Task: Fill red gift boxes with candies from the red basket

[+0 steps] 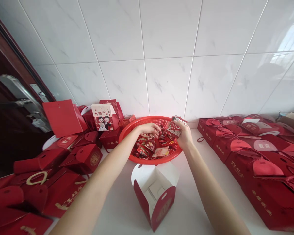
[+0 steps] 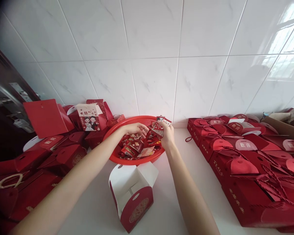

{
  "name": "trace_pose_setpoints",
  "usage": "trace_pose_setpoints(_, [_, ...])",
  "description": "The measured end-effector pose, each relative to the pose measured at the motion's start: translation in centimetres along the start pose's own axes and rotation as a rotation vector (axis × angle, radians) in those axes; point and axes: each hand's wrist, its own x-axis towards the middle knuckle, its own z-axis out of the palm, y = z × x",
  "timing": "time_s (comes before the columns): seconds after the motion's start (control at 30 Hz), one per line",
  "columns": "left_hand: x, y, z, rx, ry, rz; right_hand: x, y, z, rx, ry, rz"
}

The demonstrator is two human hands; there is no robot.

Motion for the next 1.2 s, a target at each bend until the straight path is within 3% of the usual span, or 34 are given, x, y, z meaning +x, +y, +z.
trace_pose_setpoints(0.13, [-2.0, 1.4, 0.0, -0.304, 0.177, 0.282, -0.4, -0.6, 0.3, 0.019, -0.089, 0.08])
trace_pose_setpoints(0.3, [-6.2, 3.1, 1.5, -0.648, 0.335, 0.588, -2.1, -2.3, 1.6, -0.057, -0.26, 0.119])
trace_pose_setpoints(0.5, [-10.3, 3.9, 4.2, -0.765, 0.422, 0.708, -5.4, -3.3, 3.2, -0.181, -0.488, 0.108])
trace_pose_setpoints(0.63, [-12.6, 4.1, 5.6, -0.718, 0.398, 0.734, -7.2, -3.8, 3.3, -0.244, -0.482, 0.041])
trace_pose_setpoints(0.8, [-14.7, 3.0, 4.2, -0.595, 0.377, 0.647, -8.9, -6.5, 2.5, -0.386, -0.446, -0.01])
trace_pose_setpoints(0.93, [-15.5, 0.8, 1.7, -0.202, 0.373, 0.444, -10.5, -8.9, 2.1, -0.583, -0.529, -0.062])
trace_pose_setpoints(1.07, [-15.8, -0.5, 0.7, 0.142, 0.238, 0.32, -11.5, -9.7, 2.1, -0.788, -0.637, -0.125])
trace_pose_setpoints(1.2, [-15.0, -0.4, 0.1, 0.473, 0.283, 0.16, -11.7, -9.9, 2.0, -0.834, -0.6, -0.172])
